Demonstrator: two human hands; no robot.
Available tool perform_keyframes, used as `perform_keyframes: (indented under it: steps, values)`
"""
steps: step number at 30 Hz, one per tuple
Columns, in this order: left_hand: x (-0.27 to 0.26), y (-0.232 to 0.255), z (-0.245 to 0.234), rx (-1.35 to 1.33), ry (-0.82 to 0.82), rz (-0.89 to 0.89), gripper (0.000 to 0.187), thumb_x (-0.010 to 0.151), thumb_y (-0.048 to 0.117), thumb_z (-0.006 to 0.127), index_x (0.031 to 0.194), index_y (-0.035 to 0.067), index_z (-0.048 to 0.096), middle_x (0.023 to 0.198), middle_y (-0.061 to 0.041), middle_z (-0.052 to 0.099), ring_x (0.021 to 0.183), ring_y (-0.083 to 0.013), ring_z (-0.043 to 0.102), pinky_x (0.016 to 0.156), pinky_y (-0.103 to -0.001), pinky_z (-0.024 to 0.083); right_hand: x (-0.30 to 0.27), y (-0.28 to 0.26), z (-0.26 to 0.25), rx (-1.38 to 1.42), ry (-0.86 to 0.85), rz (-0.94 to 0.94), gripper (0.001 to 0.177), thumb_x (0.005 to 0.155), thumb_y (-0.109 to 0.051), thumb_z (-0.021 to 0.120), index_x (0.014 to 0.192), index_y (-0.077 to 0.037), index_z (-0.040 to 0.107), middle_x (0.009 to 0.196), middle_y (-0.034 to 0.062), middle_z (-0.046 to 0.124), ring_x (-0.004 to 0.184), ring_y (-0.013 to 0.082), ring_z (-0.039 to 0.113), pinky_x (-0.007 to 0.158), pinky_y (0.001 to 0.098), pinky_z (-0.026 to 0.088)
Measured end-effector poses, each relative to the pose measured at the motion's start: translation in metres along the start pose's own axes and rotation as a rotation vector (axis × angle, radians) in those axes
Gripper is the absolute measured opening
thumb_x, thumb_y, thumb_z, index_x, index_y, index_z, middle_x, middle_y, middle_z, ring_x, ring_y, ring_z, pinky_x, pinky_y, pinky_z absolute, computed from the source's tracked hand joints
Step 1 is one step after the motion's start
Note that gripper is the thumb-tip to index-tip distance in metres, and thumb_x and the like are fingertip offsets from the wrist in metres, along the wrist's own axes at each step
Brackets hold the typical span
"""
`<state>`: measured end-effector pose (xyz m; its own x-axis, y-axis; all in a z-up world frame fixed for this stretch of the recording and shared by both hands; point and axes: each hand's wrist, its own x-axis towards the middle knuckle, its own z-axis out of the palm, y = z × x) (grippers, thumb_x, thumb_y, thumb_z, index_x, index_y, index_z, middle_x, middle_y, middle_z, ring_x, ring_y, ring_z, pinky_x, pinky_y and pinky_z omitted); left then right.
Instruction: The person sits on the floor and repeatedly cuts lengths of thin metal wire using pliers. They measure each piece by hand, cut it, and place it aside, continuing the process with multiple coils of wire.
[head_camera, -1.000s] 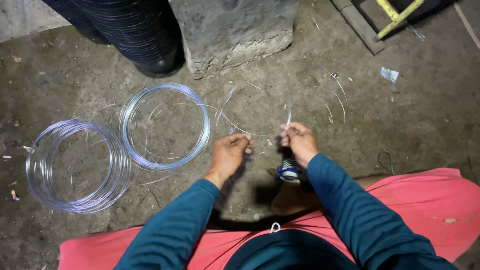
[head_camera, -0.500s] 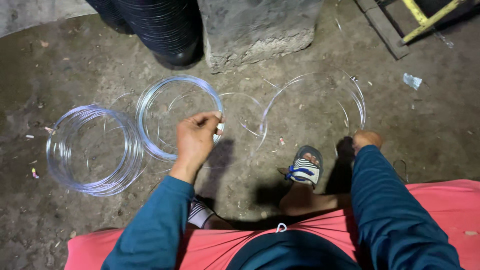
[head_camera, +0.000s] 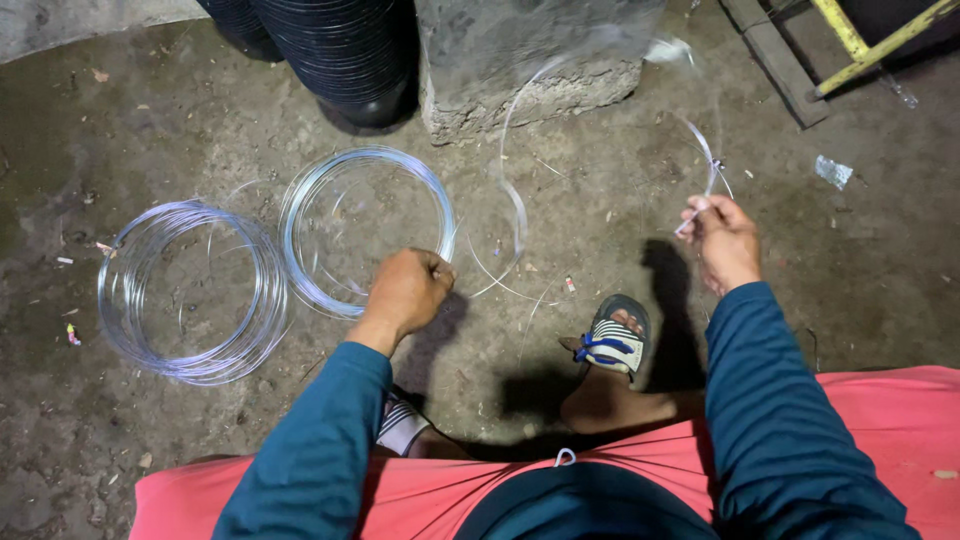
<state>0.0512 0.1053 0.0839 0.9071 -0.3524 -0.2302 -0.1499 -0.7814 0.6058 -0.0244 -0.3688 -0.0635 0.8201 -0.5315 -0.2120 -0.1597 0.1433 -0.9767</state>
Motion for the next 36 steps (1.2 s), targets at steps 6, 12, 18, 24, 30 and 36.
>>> perform_keyframes:
  steps: [6, 12, 18, 24, 30, 36]
  values:
    - [0.000, -0.001, -0.008, -0.080, 0.029, -0.020, 0.019, 0.083, 0.022, 0.071, 0.091, 0.007, 0.079, 0.090, -0.020, 0.074, 0.086, -0.0371, 0.073, 0.080, -0.044, 0.056, -0.004, 0.067, -0.032, -0.338, 0.168, 0.393, 0.013, 0.106, -0.013, 0.056, 0.102, -0.008, 0.067, 0.082, 0.0064, 0.069, 0.061, 0.0155, 0.059, 0.054, 0.0308, 0.052]
    - [-0.001, 0.008, -0.045, -0.158, 0.035, -0.046, 0.018, 0.085, 0.018, 0.068, 0.092, 0.005, 0.078, 0.078, -0.016, 0.075, 0.072, -0.0272, 0.075, 0.071, -0.038, 0.057, -0.002, 0.079, -0.037, -0.262, 0.272, 0.438, 0.014, 0.104, -0.012, 0.052, 0.102, -0.010, 0.066, 0.082, 0.0039, 0.069, 0.062, 0.0147, 0.062, 0.055, 0.0315, 0.054]
    - [-0.017, 0.015, -0.116, -0.015, 0.129, -0.079, 0.019, 0.090, 0.023, 0.070, 0.099, 0.008, 0.079, 0.078, -0.014, 0.075, 0.068, -0.0259, 0.073, 0.068, -0.039, 0.055, -0.003, 0.062, -0.047, -0.251, 0.420, 0.465, 0.013, 0.103, -0.015, 0.055, 0.098, -0.014, 0.066, 0.081, 0.0015, 0.066, 0.063, 0.0143, 0.062, 0.055, 0.0313, 0.051]
    - [-0.029, 0.006, -0.145, 0.122, 0.202, -0.161, 0.022, 0.088, 0.026, 0.074, 0.101, 0.009, 0.080, 0.085, -0.018, 0.074, 0.078, -0.0337, 0.073, 0.076, -0.044, 0.055, 0.007, 0.057, -0.049, -0.362, 0.230, 0.488, 0.016, 0.100, -0.010, 0.055, 0.091, -0.014, 0.067, 0.079, 0.0014, 0.067, 0.062, 0.0158, 0.058, 0.053, 0.0325, 0.046]
    - [-0.024, 0.000, -0.124, 0.230, 0.021, -0.004, 0.019, 0.087, 0.025, 0.072, 0.099, 0.011, 0.080, 0.094, -0.019, 0.075, 0.087, -0.0380, 0.072, 0.083, -0.046, 0.056, 0.017, 0.048, -0.034, -0.309, 0.249, 0.019, 0.008, 0.106, -0.011, 0.057, 0.102, -0.009, 0.065, 0.084, 0.0006, 0.067, 0.069, 0.0111, 0.060, 0.059, 0.0283, 0.046]
    - [-0.018, 0.023, -0.080, 0.306, -0.114, 0.094, 0.018, 0.086, 0.024, 0.068, 0.095, 0.015, 0.080, 0.097, -0.015, 0.074, 0.091, -0.0399, 0.068, 0.081, -0.051, 0.054, -0.014, -0.050, 0.042, -0.397, -0.195, -0.254, 0.014, 0.107, -0.010, 0.057, 0.114, -0.004, 0.068, 0.094, 0.0004, 0.072, 0.077, 0.0067, 0.062, 0.065, 0.0231, 0.048]
